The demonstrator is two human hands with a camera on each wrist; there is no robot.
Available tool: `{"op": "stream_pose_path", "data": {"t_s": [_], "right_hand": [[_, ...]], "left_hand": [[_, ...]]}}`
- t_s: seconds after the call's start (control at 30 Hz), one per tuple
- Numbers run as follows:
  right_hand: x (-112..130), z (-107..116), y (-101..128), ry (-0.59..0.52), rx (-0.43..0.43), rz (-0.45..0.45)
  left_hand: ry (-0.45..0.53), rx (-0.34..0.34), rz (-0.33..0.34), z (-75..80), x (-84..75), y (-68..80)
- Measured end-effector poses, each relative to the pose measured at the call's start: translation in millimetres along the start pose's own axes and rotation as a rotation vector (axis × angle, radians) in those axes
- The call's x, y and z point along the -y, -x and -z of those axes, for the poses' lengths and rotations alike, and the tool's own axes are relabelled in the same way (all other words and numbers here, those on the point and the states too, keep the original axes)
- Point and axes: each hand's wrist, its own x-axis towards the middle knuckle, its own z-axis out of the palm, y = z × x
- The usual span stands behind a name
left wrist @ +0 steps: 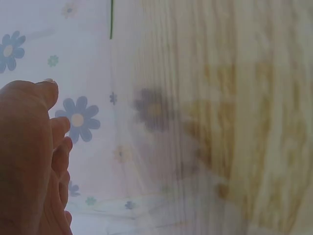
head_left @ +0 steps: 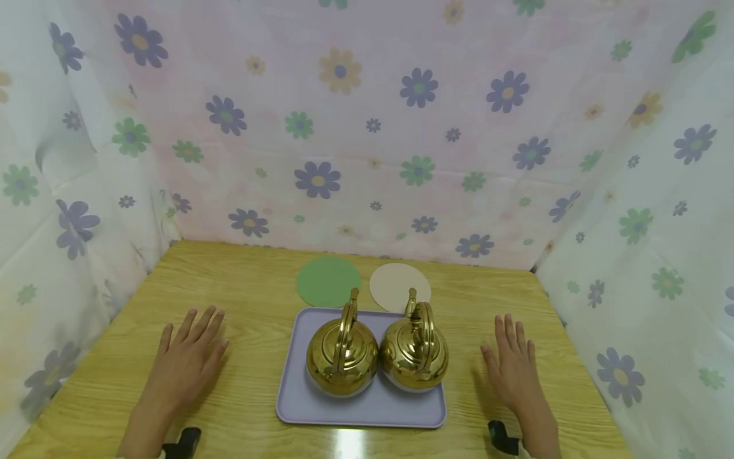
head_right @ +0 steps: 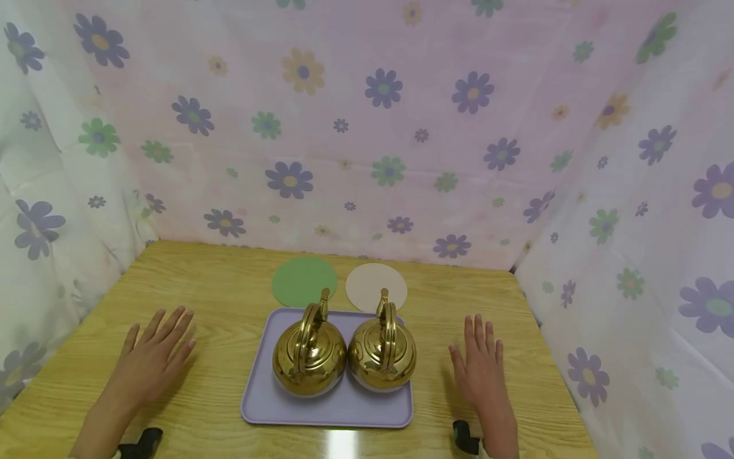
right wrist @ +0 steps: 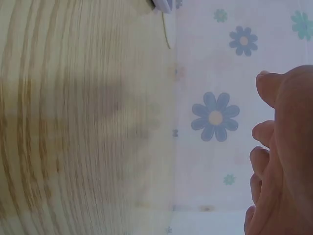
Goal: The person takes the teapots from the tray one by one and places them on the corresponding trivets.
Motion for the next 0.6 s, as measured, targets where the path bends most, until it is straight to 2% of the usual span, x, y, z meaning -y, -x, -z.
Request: {"op": "stream_pose_path", "data": {"t_s": [0.3,0.6], "right_hand": [[18.0,-0.7,9.3,-0.016,-0.028,0.01],[43.6,-6.0,24.7,-0.06,-0.049,0.013]], "left_hand": [[0.029,0.042,0.019,3.6,-9.3,0.5],[0.032,0.063,-0.008,0.4,-14.1,-2.6]]}}
